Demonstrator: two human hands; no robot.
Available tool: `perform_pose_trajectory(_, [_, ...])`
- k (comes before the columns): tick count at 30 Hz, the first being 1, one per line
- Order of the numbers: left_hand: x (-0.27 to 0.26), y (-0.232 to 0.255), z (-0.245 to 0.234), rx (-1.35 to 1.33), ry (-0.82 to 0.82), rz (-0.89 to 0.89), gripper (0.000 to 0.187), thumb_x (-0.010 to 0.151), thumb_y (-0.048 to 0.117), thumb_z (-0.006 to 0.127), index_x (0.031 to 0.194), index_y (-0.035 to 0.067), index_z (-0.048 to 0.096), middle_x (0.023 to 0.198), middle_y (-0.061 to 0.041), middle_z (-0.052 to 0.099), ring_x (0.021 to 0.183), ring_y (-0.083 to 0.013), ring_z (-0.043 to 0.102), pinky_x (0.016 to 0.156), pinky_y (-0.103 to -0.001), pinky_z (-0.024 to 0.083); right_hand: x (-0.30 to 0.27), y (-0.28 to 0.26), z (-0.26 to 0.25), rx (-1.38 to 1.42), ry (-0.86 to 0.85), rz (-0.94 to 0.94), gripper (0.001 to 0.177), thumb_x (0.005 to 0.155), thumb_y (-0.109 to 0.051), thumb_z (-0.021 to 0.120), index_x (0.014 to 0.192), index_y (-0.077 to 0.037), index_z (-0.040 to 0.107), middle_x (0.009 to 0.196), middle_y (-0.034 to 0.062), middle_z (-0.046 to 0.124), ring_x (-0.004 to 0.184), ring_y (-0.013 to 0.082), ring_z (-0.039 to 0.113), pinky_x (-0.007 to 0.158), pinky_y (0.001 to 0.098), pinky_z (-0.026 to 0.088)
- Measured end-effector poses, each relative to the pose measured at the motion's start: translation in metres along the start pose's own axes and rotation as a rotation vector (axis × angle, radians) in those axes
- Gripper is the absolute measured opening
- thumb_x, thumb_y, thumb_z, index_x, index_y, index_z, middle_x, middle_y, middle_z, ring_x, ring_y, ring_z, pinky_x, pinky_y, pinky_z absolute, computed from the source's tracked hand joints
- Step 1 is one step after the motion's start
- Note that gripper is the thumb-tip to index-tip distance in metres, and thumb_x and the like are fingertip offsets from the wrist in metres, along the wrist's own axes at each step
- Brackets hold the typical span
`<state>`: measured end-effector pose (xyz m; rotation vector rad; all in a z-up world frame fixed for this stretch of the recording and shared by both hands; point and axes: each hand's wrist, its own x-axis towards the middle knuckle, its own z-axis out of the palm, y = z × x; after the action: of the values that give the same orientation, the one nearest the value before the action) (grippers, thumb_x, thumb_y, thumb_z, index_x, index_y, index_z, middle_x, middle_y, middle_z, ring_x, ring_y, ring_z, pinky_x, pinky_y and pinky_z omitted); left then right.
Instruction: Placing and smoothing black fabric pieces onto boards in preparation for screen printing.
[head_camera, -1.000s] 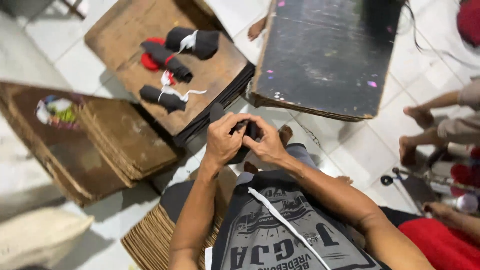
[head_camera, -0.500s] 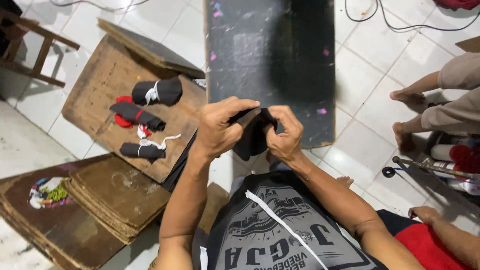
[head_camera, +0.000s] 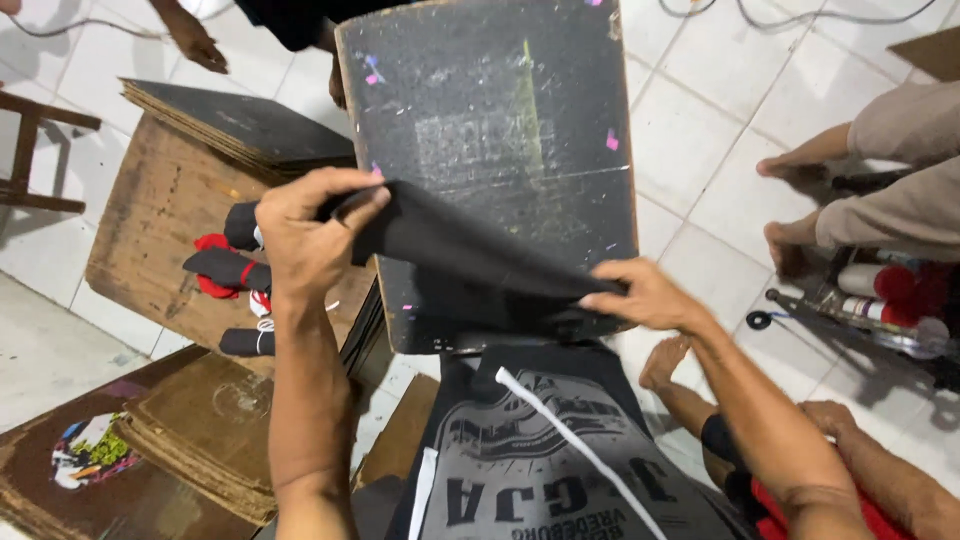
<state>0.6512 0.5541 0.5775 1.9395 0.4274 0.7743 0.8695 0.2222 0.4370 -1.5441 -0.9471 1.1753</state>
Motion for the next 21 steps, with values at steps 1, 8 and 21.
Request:
perform_pose_trajectory(1, [0.001, -0.011, -0.005, -0.027, 0.026, -0.031, 0.018, 0.085, -0.007, 0.089, 0.098, 0.002, 0.081, 0.075, -0.012, 0.07, 0.071, -0.0119, 0.058, 0.068, -0.031, 0.051, -0.005, -0.008, -0.008, -0.011, 0.05, 0.048, 0.012, 0.083, -0.004, 0.081, 0.077, -0.002, 0.071, 0.06, 0.0017, 0.061, 0.064, 0.011, 0.048, 0.056, 0.0306, 0.044])
perform_pose_trajectory(8, [0.011, -0.078, -0.031, 0.015, 0.066, -0.125, 0.013, 0.095, 0.005, 0.082, 0.107, 0.004, 0.075, 0.099, -0.009, 0.076, 0.09, -0.0157, 0.071, 0.081, -0.025, 0.059, -0.005, -0.033, -0.078, -0.015, 0.224, -0.079, 0.015, 0.082, -0.01, 0.08, 0.085, -0.007, 0.066, 0.105, 0.0125, 0.071, 0.095, 0.0213, 0.068, 0.089, 0.0324, 0.054])
perform_pose_trajectory(21, [0.129, -0.199, 0.007, 0.157, 0.163, -0.213, 0.019, 0.091, 0.026, 0.078, 0.101, 0.01, 0.08, 0.1, -0.006, 0.079, 0.095, -0.0189, 0.073, 0.085, -0.039, 0.059, 0.217, 0.003, -0.207, -0.575, 0.701, -0.224, 0.018, 0.091, -0.002, 0.088, 0.105, -0.007, 0.077, 0.096, 0.0031, 0.07, 0.087, 0.014, 0.061, 0.071, 0.0307, 0.047])
